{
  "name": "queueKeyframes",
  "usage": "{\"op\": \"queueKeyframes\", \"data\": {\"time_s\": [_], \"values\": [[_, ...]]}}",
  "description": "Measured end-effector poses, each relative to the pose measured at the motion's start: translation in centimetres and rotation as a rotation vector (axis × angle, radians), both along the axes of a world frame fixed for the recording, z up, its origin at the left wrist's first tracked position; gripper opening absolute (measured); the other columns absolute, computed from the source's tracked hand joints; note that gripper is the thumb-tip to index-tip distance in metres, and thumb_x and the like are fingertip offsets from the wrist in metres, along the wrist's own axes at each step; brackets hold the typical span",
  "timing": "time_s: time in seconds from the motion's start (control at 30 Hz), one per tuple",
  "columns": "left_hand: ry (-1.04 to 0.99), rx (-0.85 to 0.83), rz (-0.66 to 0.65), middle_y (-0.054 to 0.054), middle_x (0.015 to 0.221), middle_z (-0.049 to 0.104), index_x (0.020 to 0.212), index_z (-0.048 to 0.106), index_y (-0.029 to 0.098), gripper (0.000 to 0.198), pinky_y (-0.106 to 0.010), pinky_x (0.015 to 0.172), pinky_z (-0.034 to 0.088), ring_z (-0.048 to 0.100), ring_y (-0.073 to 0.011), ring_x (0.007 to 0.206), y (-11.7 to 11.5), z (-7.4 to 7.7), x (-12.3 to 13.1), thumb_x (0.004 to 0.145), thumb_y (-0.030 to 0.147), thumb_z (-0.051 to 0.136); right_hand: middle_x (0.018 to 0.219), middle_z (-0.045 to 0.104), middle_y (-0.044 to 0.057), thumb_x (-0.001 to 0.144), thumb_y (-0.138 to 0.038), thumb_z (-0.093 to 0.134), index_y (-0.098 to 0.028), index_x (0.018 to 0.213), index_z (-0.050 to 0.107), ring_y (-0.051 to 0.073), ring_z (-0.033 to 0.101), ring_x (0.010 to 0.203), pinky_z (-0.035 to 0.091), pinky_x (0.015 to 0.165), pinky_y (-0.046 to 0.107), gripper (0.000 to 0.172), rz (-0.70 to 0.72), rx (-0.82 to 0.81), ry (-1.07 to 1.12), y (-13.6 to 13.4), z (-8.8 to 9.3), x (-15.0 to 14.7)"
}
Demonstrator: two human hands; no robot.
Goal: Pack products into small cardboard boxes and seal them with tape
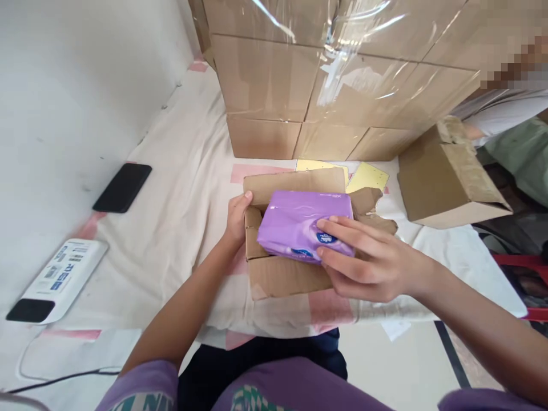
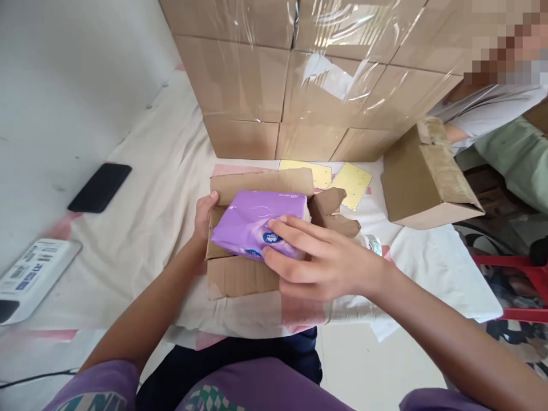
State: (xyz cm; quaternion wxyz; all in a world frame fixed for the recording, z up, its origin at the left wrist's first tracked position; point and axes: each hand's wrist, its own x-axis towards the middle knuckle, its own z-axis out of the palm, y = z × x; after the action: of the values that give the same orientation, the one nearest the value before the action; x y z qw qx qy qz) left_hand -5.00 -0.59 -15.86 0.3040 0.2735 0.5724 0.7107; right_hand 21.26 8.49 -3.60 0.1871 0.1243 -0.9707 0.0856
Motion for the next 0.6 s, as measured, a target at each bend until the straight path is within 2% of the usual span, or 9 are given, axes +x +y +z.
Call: {"op": "queueKeyframes", "data": {"time_s": [0.1, 0.23, 0.33, 0.43, 0.5, 0.6], "values": [[-0.077, 0.074, -0.076, -0.001, 0.057, 0.048, 0.060, 0.048, 0.022, 0.064, -0.031, 0.051, 0.045, 0.053, -0.0168, 0.056, 0.0, 0.2, 0.0, 0.079, 0.077, 0.074, 0.107, 0.077, -0.003, 0.097, -0.031, 0.073, -0.037, 0.096, 0.073, 0.020, 0.070, 0.130, 0.053, 0.125, 0.044, 0.005, -0.022, -0.158, -0.135, 2.0, 0.7, -1.1], [-0.083, 0.161, -0.059, 0.003, 0.054, 0.037, 0.056, 0.037, 0.022, 0.070, -0.027, 0.048, 0.037, 0.043, -0.0120, 0.051, 0.4, 0.2, -0.1, 0.080, 0.075, 0.076, 0.106, 0.078, -0.004, 0.101, -0.033, 0.069, -0.036, 0.085, 0.074, 0.017, 0.069, 0.130, 0.048, 0.128, 0.047, 0.017, -0.104, -0.339, -0.305, 4.4, 2.0, -2.7], [-0.082, 0.166, -0.044, 0.003, 0.053, 0.034, 0.055, 0.036, 0.021, 0.070, -0.026, 0.048, 0.035, 0.038, -0.0103, 0.049, 0.8, 0.1, -0.2, 0.085, 0.071, 0.075, 0.114, 0.077, -0.004, 0.102, -0.042, 0.069, -0.037, 0.088, 0.074, 0.017, 0.067, 0.133, 0.045, 0.130, 0.049, 0.016, -0.135, -0.477, -0.386, 4.3, 2.7, -3.8], [-0.084, 0.118, -0.036, 0.002, 0.056, 0.041, 0.058, 0.043, 0.020, 0.063, -0.026, 0.051, 0.038, 0.043, -0.0113, 0.052, 0.9, 0.1, -0.2, 0.093, 0.064, 0.070, 0.117, 0.077, -0.004, 0.097, -0.047, 0.074, -0.037, 0.087, 0.075, 0.019, 0.064, 0.139, 0.040, 0.131, 0.049, 0.014, -0.167, -0.619, -0.380, 3.5, 2.7, -4.2], [-0.068, 0.105, -0.041, 0.001, 0.059, 0.045, 0.060, 0.046, 0.019, 0.060, -0.026, 0.054, 0.041, 0.047, -0.0123, 0.055, 0.8, 0.1, -0.3, 0.094, 0.063, 0.069, 0.119, 0.076, -0.003, 0.100, -0.043, 0.069, -0.036, 0.088, 0.077, 0.020, 0.055, 0.148, 0.035, 0.133, 0.052, 0.016, -0.155, -0.583, -0.402, 3.1, 2.2, -4.0], [-0.046, 0.145, -0.062, 0.000, 0.060, 0.048, 0.059, 0.045, 0.020, 0.066, -0.027, 0.057, 0.045, 0.051, -0.0144, 0.060, 0.6, 0.1, -0.3, 0.085, 0.073, 0.073, 0.130, 0.073, 0.000, 0.108, -0.029, 0.050, -0.033, 0.092, 0.079, 0.021, 0.039, 0.159, 0.034, 0.132, 0.053, 0.033, -0.120, -0.435, -0.541, 3.3, 1.0, -3.3]]}}
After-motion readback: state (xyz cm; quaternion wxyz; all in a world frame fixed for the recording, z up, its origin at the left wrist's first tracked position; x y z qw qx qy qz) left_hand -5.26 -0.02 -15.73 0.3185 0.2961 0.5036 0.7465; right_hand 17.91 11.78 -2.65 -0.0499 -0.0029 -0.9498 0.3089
